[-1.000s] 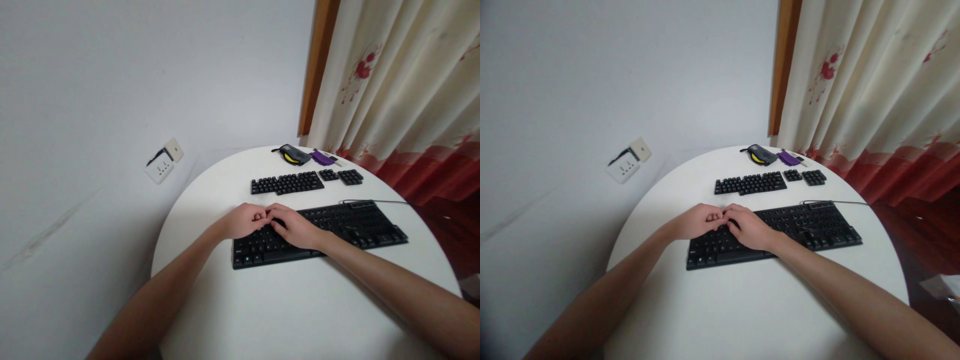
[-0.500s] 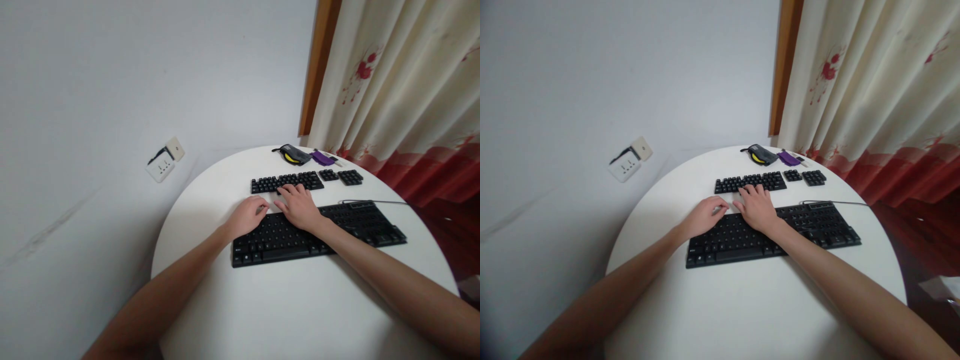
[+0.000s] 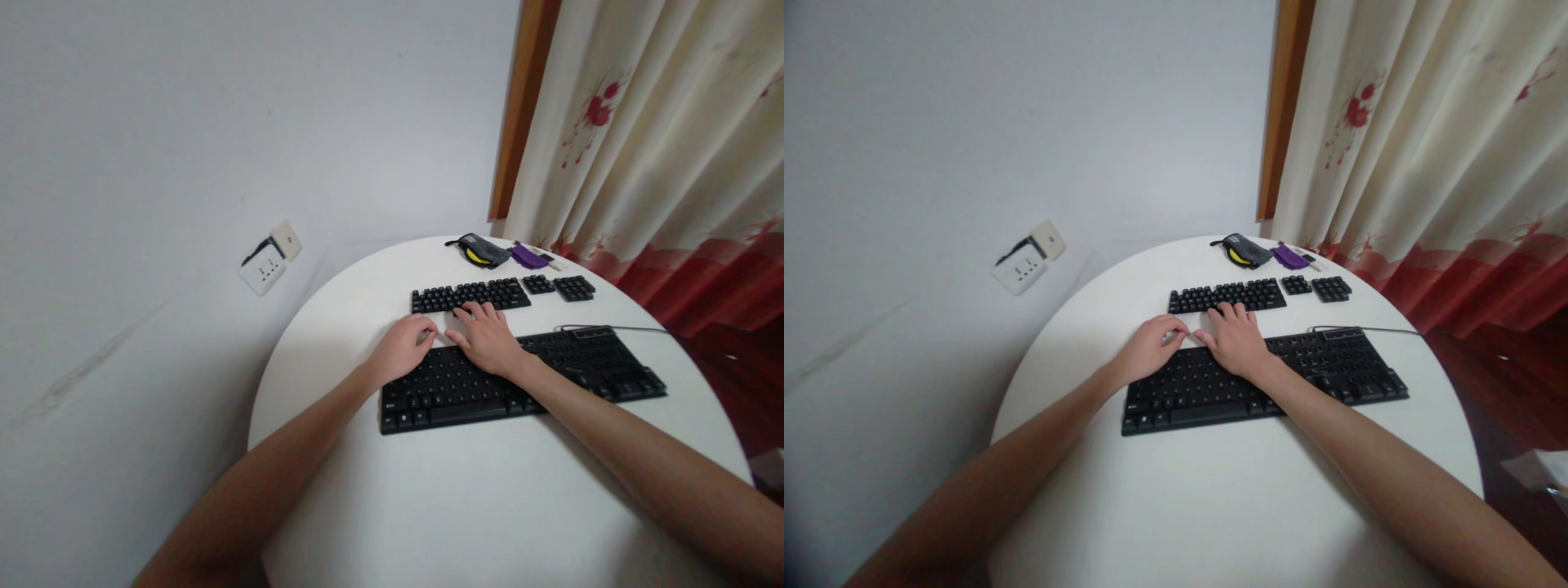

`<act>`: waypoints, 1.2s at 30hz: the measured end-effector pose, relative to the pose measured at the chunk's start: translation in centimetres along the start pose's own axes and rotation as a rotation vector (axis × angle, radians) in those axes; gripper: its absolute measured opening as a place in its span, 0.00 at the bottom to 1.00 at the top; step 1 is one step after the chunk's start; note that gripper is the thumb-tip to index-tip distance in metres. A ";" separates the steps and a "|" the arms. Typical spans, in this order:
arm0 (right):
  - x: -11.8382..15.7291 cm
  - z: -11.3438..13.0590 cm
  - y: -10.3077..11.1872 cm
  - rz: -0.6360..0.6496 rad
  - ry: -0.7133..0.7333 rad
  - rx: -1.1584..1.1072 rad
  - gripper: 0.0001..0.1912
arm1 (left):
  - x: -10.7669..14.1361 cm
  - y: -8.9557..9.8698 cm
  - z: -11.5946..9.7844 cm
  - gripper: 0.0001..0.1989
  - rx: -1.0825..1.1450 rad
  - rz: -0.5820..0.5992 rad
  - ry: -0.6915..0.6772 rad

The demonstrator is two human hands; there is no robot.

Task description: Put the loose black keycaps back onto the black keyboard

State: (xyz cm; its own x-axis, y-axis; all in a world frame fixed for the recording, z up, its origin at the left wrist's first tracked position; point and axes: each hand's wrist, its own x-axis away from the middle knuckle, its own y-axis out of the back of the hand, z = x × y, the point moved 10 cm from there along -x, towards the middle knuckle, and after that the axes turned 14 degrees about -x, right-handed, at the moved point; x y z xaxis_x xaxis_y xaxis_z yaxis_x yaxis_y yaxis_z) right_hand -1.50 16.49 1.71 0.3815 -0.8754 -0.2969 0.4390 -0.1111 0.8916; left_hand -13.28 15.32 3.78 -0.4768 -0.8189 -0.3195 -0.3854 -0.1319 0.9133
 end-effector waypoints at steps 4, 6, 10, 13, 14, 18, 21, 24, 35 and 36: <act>-0.1 -0.1 -0.2 0.012 -0.006 -0.001 0.29 | 0.0 -0.1 0.1 0.08 -0.007 0.008 0.009; 0.0 0.1 -0.1 0.019 0.007 -0.004 0.29 | 0.0 -0.3 0.2 0.08 -0.022 0.015 0.011; 0.3 0.8 0.0 0.034 0.070 -0.039 0.27 | 0.1 -0.4 0.5 0.07 -0.061 -0.004 0.011; 0.4 1.1 0.1 0.029 0.095 -0.068 0.27 | 0.1 -0.5 0.7 0.08 -0.086 -0.021 0.003; 0.5 1.0 0.2 0.025 0.090 -0.071 0.27 | 0.1 -0.6 0.7 0.09 -0.093 -0.022 -0.003; 0.3 0.7 -0.1 0.039 0.057 -0.050 0.29 | 0.1 -1.1 0.7 0.12 -0.121 -0.010 -0.020; 0.3 0.8 -0.5 0.085 0.060 -0.043 0.30 | 0.2 -1.5 0.7 0.14 -0.129 0.007 -0.039; 0.3 1.0 -0.4 0.103 0.077 -0.063 0.29 | 0.2 -1.8 0.5 0.17 -0.126 0.021 -0.058; 0.6 1.7 -0.1 0.114 0.143 -0.167 0.26 | 0.3 -1.9 -0.4 0.16 -0.101 0.069 -0.140; 0.7 1.8 -0.1 0.114 0.144 -0.191 0.25 | 0.3 -1.9 -0.5 0.16 -0.101 0.077 -0.149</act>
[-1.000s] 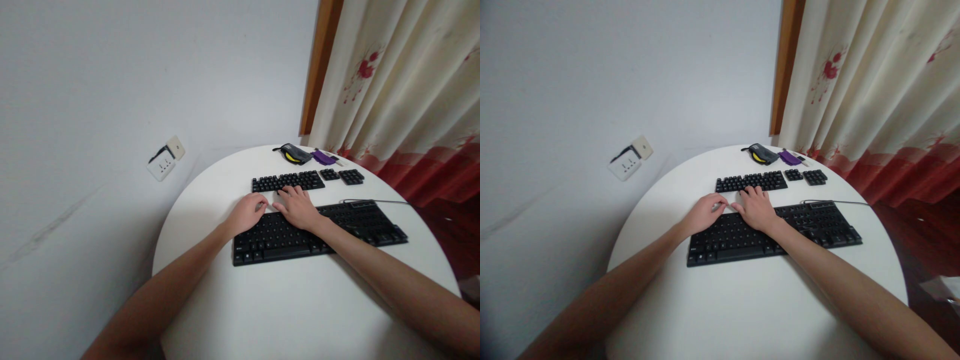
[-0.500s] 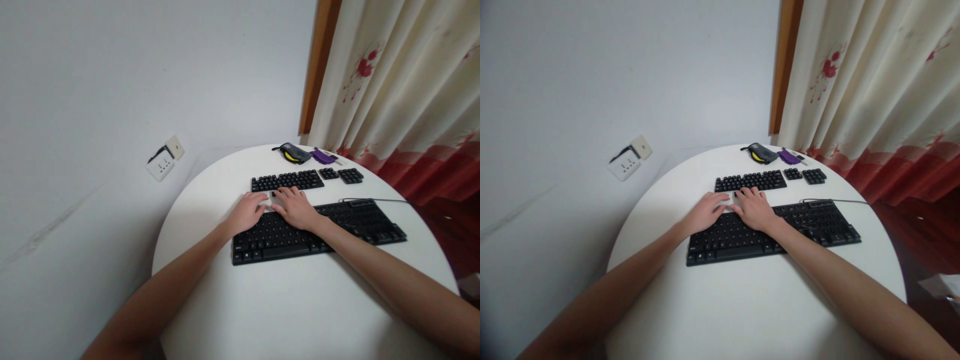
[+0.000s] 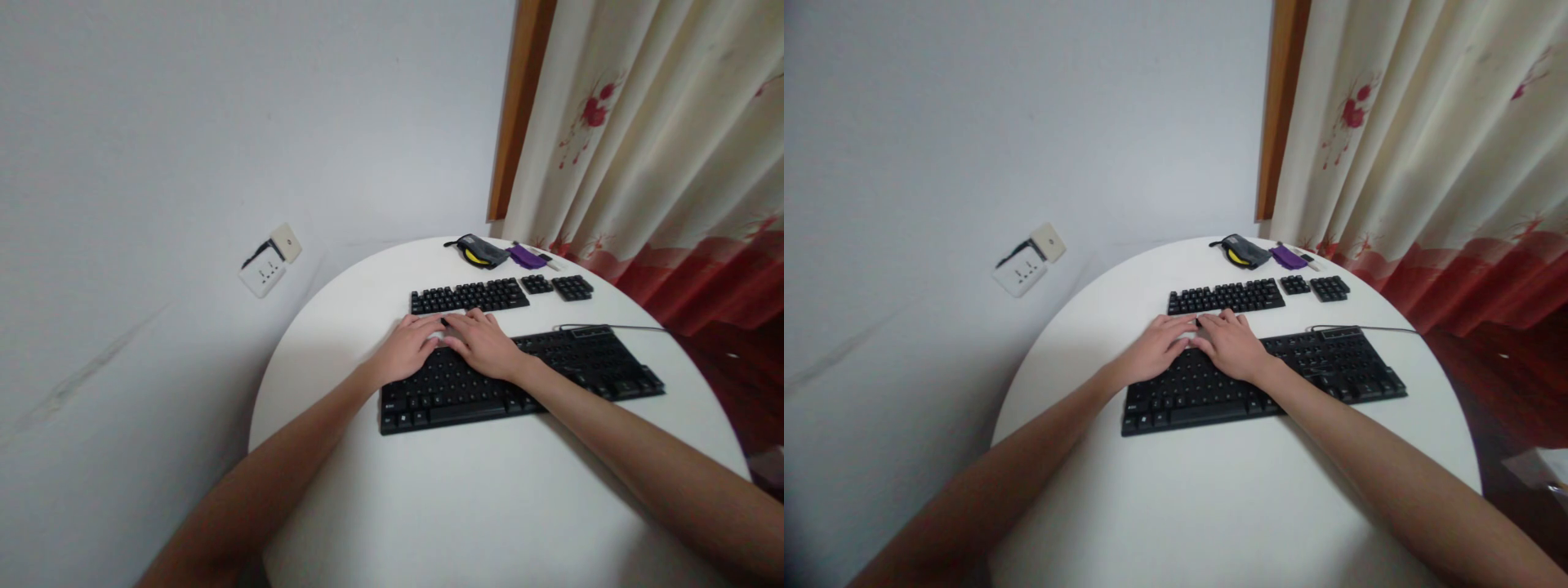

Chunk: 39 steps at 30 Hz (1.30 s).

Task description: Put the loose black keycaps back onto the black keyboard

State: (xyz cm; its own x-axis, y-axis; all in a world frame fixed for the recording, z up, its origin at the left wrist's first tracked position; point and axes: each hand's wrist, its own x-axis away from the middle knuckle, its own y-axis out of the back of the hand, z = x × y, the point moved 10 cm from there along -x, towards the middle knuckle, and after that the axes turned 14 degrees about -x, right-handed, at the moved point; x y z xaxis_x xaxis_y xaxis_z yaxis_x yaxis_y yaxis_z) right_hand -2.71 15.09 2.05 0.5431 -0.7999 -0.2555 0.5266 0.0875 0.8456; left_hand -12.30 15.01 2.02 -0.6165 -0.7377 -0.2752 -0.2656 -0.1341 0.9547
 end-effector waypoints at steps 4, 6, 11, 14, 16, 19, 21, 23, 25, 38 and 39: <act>0.0 0.0 0.1 -0.018 0.013 -0.080 0.22 | -0.1 -0.4 0.1 0.16 -0.021 0.036 -0.001; 0.0 -0.1 0.2 -0.036 0.021 -0.100 0.20 | -0.1 -0.4 0.0 0.17 -0.039 0.048 -0.008; -0.2 -1.3 0.5 -0.107 -0.027 -0.140 0.19 | 0.0 -0.1 0.0 0.17 -0.052 0.052 0.013; -0.1 -2.3 1.0 -0.174 -0.078 -0.142 0.17 | 0.0 0.3 0.1 0.15 -0.031 0.021 0.028; -0.2 -2.4 1.0 -0.175 -0.075 -0.136 0.16 | 0.0 0.5 0.6 0.14 -0.011 -0.005 0.059; -0.3 -2.4 0.4 -0.120 -0.055 -0.135 0.13 | 0.0 0.6 1.3 0.12 0.046 -0.032 0.100; -0.4 -2.6 0.3 -0.104 -0.062 -0.156 0.13 | 0.0 0.5 1.8 0.08 0.089 -0.041 0.131; -0.5 -3.0 0.3 -0.115 -0.089 -0.183 0.11 | -0.1 0.4 2.4 0.07 0.125 -0.044 0.166; -0.4 -3.3 0.4 -0.133 -0.116 -0.204 0.10 | 0.0 0.2 2.9 0.07 0.146 -0.046 0.195; 0.1 -3.0 1.6 -0.258 -0.067 -0.323 0.09 | 0.4 0.4 3.9 0.14 0.213 -0.066 0.279; 0.1 -3.0 1.7 -0.261 -0.067 -0.334 0.07 | 0.4 0.4 3.8 0.13 0.240 -0.048 0.277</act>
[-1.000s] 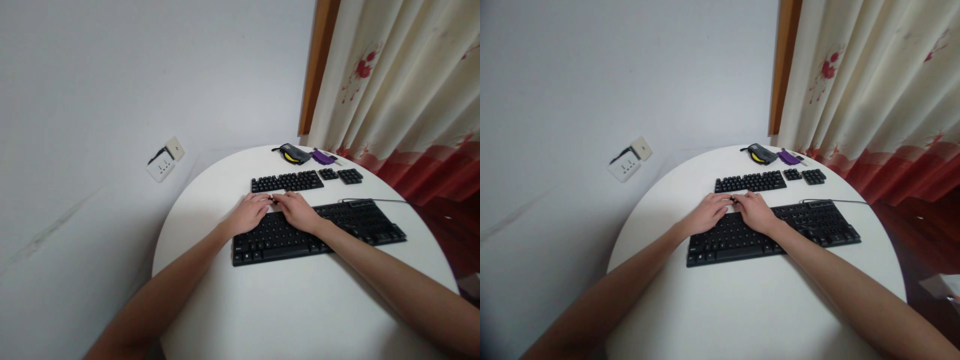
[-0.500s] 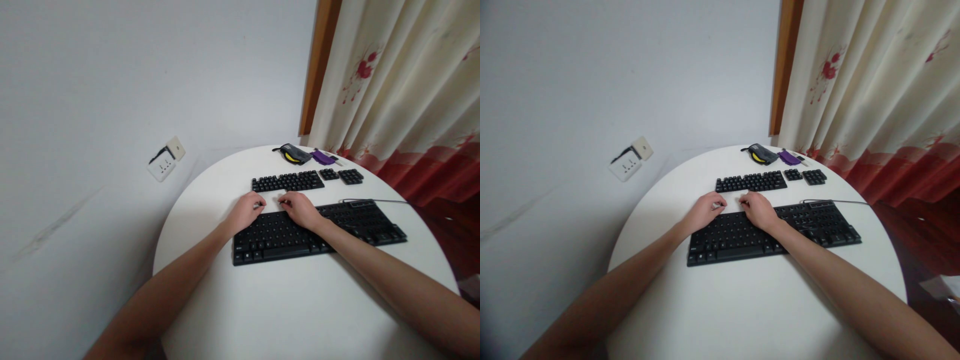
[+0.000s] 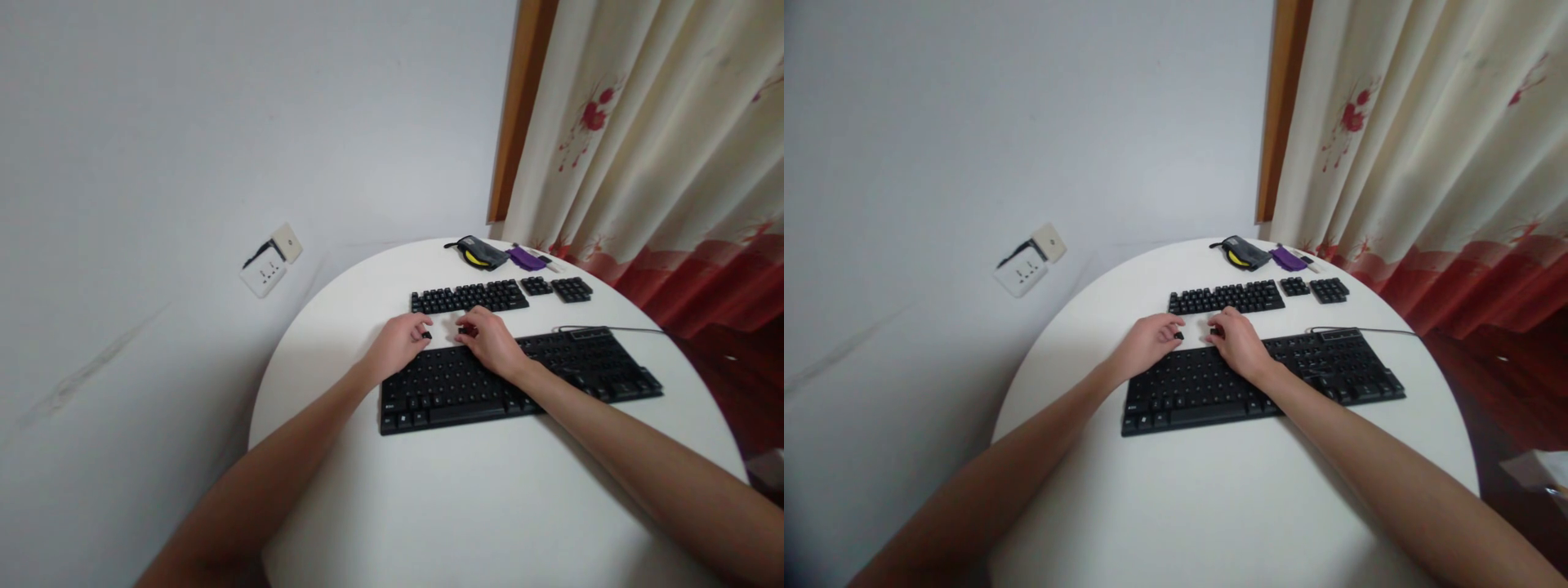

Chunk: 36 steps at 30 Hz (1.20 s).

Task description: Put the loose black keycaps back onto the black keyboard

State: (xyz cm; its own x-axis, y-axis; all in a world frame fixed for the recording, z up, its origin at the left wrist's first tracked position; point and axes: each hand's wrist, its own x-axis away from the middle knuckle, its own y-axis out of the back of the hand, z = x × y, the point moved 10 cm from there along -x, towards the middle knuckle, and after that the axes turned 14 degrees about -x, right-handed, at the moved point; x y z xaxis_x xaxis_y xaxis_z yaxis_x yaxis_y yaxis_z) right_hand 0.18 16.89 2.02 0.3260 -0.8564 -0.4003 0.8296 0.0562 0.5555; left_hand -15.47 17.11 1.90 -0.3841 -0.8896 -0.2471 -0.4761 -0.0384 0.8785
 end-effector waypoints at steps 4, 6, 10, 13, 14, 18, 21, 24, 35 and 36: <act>0.0 -0.1 0.0 -0.003 -0.002 -0.039 0.04 | 0.3 -0.2 -0.9 0.08 0.160 0.137 0.020; 0.1 -0.1 -0.1 -0.002 0.004 -0.046 0.05 | 0.6 0.0 -1.7 0.09 0.233 0.197 0.028; 0.1 -0.1 0.0 -0.008 0.012 -0.055 0.05 | 1.0 1.4 -3.7 0.09 0.236 0.195 -0.010; 0.0 0.0 0.0 -0.017 0.019 -0.064 0.04 | 1.6 1.3 -5.1 0.09 0.205 0.276 -0.037; 0.0 0.1 0.1 -0.019 0.023 -0.067 0.04 | 2.0 0.9 -5.6 0.09 0.200 0.322 -0.051; 0.0 0.3 0.1 -0.019 0.040 -0.074 0.04 | 3.2 -0.5 -7.3 0.08 0.153 0.474 -0.144; 0.0 0.3 0.1 -0.012 0.040 -0.073 0.04 | 3.7 -1.6 -7.8 0.10 0.121 0.559 -0.165; 0.0 0.1 0.0 -0.007 0.032 -0.084 0.04 | 3.9 -2.3 -7.9 0.11 0.104 0.593 -0.170; 0.0 0.1 -0.2 0.007 0.022 -0.112 0.05 | 3.9 -2.0 -8.7 0.09 0.074 0.540 -0.273; 0.1 0.1 -0.2 0.009 0.022 -0.112 0.04 | 3.9 -1.9 -8.8 0.08 0.086 0.540 -0.278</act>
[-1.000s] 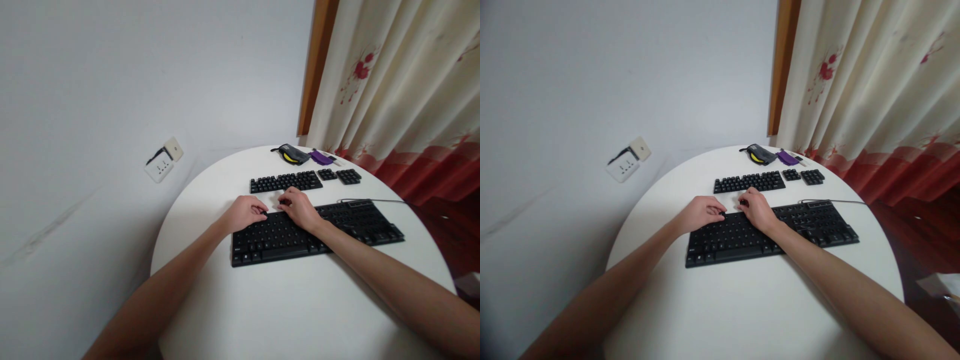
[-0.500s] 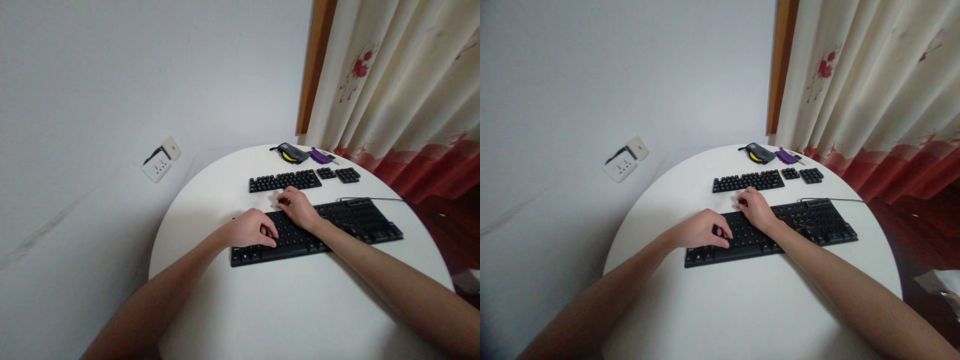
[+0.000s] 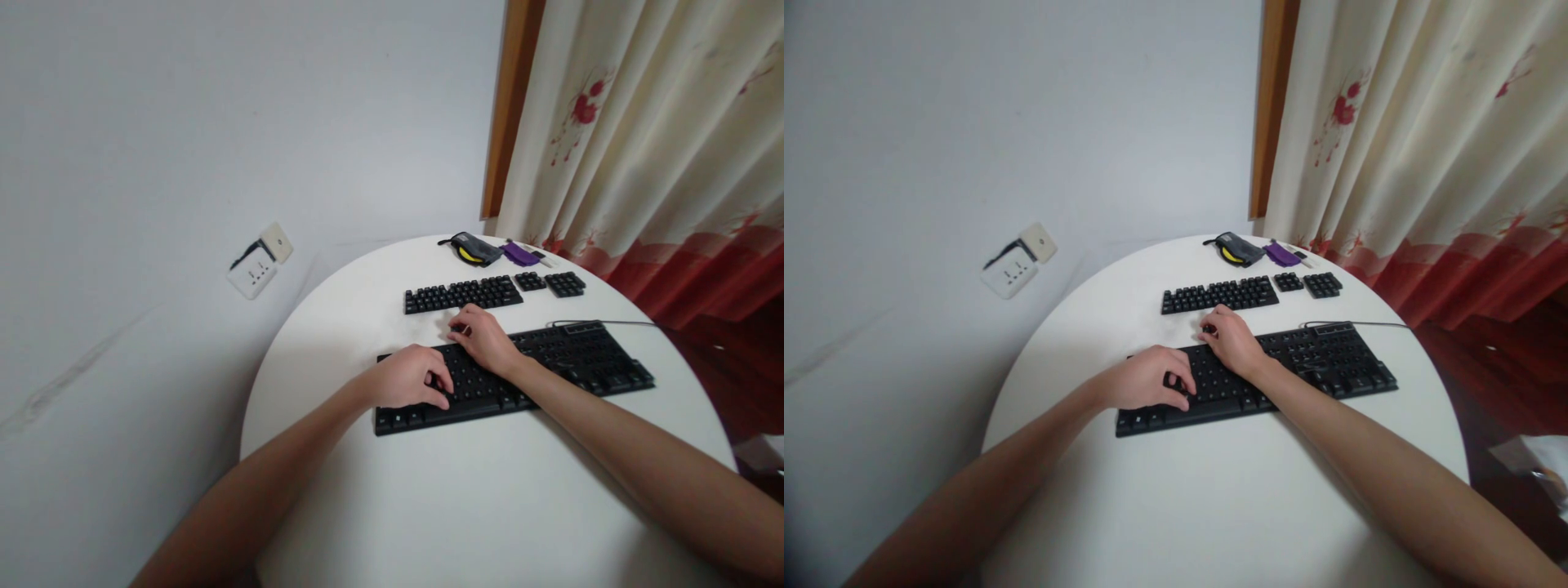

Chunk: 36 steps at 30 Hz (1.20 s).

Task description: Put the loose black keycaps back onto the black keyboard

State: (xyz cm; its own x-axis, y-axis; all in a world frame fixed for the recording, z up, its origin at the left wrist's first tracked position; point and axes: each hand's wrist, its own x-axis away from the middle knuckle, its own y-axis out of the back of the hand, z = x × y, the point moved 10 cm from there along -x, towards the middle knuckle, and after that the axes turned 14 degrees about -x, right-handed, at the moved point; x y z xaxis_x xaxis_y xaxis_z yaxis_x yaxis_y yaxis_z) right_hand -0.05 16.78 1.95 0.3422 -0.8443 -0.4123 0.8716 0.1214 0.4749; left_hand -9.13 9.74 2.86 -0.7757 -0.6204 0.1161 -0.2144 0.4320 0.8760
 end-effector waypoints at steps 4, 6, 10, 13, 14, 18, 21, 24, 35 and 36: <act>0.0 0.2 0.0 0.004 0.007 0.009 0.03 | 0.0 0.0 0.2 0.07 0.029 0.006 0.028; 0.0 0.3 0.0 -0.003 0.016 0.018 0.03 | 0.0 -0.1 0.5 0.06 0.023 0.012 0.064; -0.2 0.4 0.8 -0.070 0.022 -0.006 0.07 | 0.1 -0.1 1.1 0.05 0.009 0.014 0.128; -0.5 1.1 2.1 -0.135 -0.001 -0.083 0.05 | 0.2 -0.1 1.2 0.05 0.009 0.017 0.147; -0.6 1.4 2.5 -0.149 -0.016 -0.114 0.05 | 0.2 -0.1 1.3 0.05 0.014 0.018 0.149; 0.1 4.1 3.6 -0.113 -0.035 -0.196 0.05 | 0.3 -0.3 1.5 0.05 0.033 0.020 0.156; 1.9 5.8 2.9 0.010 -0.043 -0.227 0.05 | 0.3 -0.3 1.7 0.05 0.039 0.019 0.164; 4.3 5.9 1.7 0.114 -0.096 -0.234 0.07 | 0.2 -0.4 1.8 0.06 0.051 0.035 0.170; 6.6 5.7 -1.4 0.296 -0.067 -0.112 0.04 | 0.2 -0.3 1.8 0.07 0.064 0.049 0.183; 6.6 5.7 -1.4 0.300 -0.064 -0.105 0.04 | 0.3 -0.3 1.8 0.07 0.064 0.049 0.184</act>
State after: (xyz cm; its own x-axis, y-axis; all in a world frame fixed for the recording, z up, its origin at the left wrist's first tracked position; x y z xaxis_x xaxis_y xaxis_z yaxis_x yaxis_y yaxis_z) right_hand -1.01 8.09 3.02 0.5696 -0.7934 -0.2147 0.7678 0.4204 0.4835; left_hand -10.34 10.64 1.80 -0.6661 -0.7040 0.2464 -0.2206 0.5015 0.8366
